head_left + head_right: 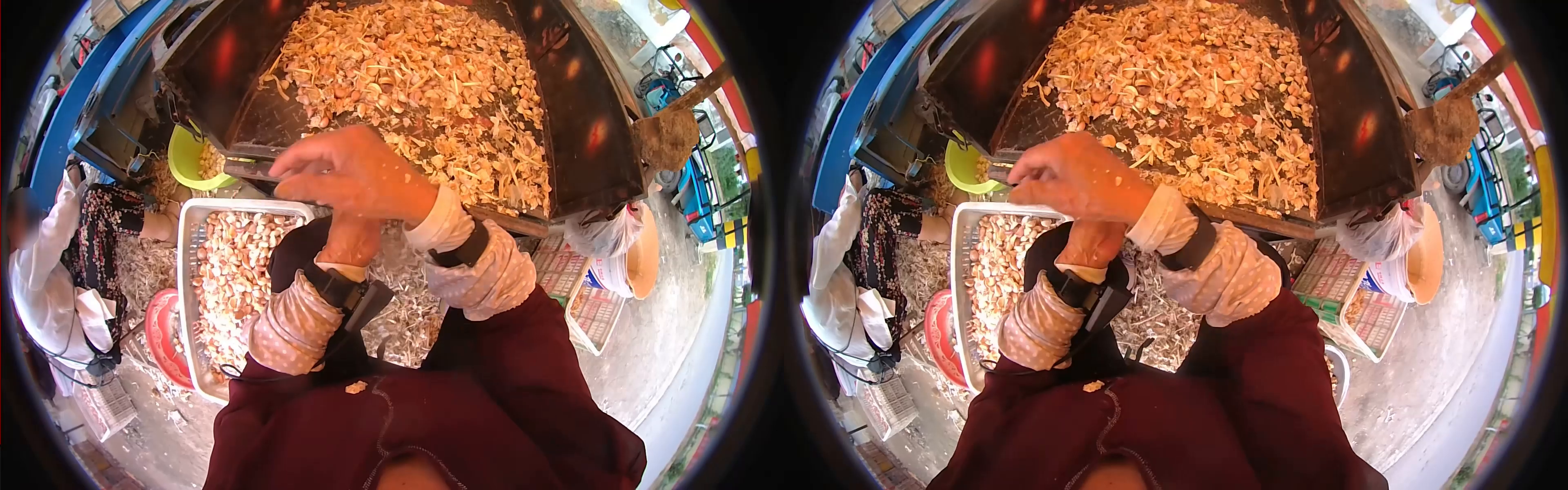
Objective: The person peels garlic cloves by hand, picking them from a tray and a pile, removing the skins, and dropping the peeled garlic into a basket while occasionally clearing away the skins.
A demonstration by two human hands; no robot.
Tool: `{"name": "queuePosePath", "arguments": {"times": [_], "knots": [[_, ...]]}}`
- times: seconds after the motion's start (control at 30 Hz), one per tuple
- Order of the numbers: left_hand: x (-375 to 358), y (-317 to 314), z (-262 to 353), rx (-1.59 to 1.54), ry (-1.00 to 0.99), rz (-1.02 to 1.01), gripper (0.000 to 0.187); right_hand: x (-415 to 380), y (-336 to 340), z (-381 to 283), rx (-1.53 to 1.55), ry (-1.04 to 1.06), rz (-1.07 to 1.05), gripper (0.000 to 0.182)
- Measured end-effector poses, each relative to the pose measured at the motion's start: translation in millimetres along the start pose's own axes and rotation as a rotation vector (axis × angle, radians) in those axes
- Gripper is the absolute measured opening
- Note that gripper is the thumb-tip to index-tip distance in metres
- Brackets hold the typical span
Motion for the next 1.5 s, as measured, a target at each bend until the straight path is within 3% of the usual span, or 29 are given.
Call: {"name": "queuePosePath", "arguments": {"times": [0.03,0.07,0.1,0.17,0.2,0.27,0.47,0.5,0.57,0.63,0.67,0.73,0.77,0.8,0.87,0.9,0.93,1.0,1.13,1.2,1.27,1.3,1.33,1.4,1.5], "knots": [[4.0,-3.9,4.4,0.187,0.081,0.026,0.029,-6.6,30.7,20.4,0.155,-0.172,0.157,0.028],[9.7,-3.3,6.4,0.373,0.16,0.053,0.027,-6.3,65.0,56.5,0.097,-0.236,0.297,0.021],[10.3,-5.0,7.5,0.367,0.158,0.057,0.027,-8.4,94.7,78.7,0.075,-0.266,0.436,0.02],[11.0,-7.1,7.2,0.332,0.158,0.054,0.025,0.8,129.6,129.6,-0.161,-0.29,0.486,0.02],[12.4,-6.3,8.3,0.333,0.155,0.057,0.025,10.3,133.2,147.9,-0.159,-0.288,0.482,0.02],[14.9,-3.6,10.2,0.327,0.136,0.087,0.025,26.5,132.9,174.0,-0.603,-0.257,0.407,0.021],[21.0,0.0,12.1,0.323,0.131,0.117,0.028,30.5,130.8,222.5,-0.693,-0.491,0.246,0.017],[20.7,-3.3,12.4,0.324,0.131,0.115,0.028,22.3,132.5,218.8,-0.693,-0.491,0.249,0.017],[20.3,-8.6,13.9,0.236,0.122,0.164,0.032,-1.6,129.8,197.7,-0.294,-0.547,0.291,0.016],[21.0,-11.4,10.3,0.169,0.147,0.172,0.034,-13.1,103.0,148.3,0.057,-0.51,0.17,0.02],[21.9,-12.3,9.5,0.109,0.17,0.175,0.037,-16.5,93.8,140.2,0.058,-0.507,0.169,0.02],[24.4,-8.4,9.5,0.078,0.15,0.141,0.037,-11.7,73.1,105.1,-0.193,-0.112,0.049,0.021],[24.8,-7.8,8.6,0.043,0.137,0.108,0.038,-8.2,77.8,103.3,0.011,-0.363,0.092,0.017],[25.4,-5.2,8.3,0.042,0.133,0.11,0.038,-0.4,80.3,112.3,0.01,-0.361,0.088,0.017],[25.4,-3.6,7.8,0.105,0.178,0.066,0.034,28.1,96.3,120.9,-0.607,0.022,0.294,0.026],[24.9,-4.3,9.8,0.105,0.175,0.073,0.034,39.7,87.5,120.8,-0.704,0.211,0.312,0.03],[24.7,-8.4,12.1,0.108,0.172,0.075,0.033,51.8,82.5,133.2,-0.699,0.212,0.308,0.03],[26.6,-11.0,14.0,0.113,0.164,0.075,0.032,74.5,65.4,167.4,-1.097,0.046,0.129,0.029],[24.1,-7.8,16.1,0.134,0.156,0.099,0.028,75.2,72.4,187.9,-1.125,-0.06,0.167,0.027],[25.9,-10.6,18.0,0.144,0.147,0.087,0.026,60.4,83.8,172.1,-1.105,0.006,0.15,0.018],[26.1,-6.6,20.9,0.131,0.076,0.149,0.023,38.3,102.5,176.7,-0.127,-0.533,0.211,0.017],[25.8,-7.5,20.9,0.13,0.082,0.148,0.023,29.6,104.8,176.0,0.21,-0.473,0.222,0.019],[27.0,-10.0,27.9,0.188,0.001,0.132,0.025,18.5,105.1,171.8,0.21,-0.48,0.229,0.019],[28.0,-17.7,36.9,0.245,-0.074,0.11,0.027,-3.4,103.3,148.6,0.729,-0.373,0.245,0.018],[24.5,-41.8,54.7,0.466,-0.294,-0.049,0.035,-28.8,87.8,127.5,0.969,-0.353,0.187,0.014]]}}
Point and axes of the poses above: each hand's wrist, its own x-axis towards the middle knuckle, its own y-axis out of the back of the hand, z = x × y, the point moved 6 cm from there along x, towards the middle knuckle, and after that the axes turned 9 degrees about -y, right-handed, at the moved point
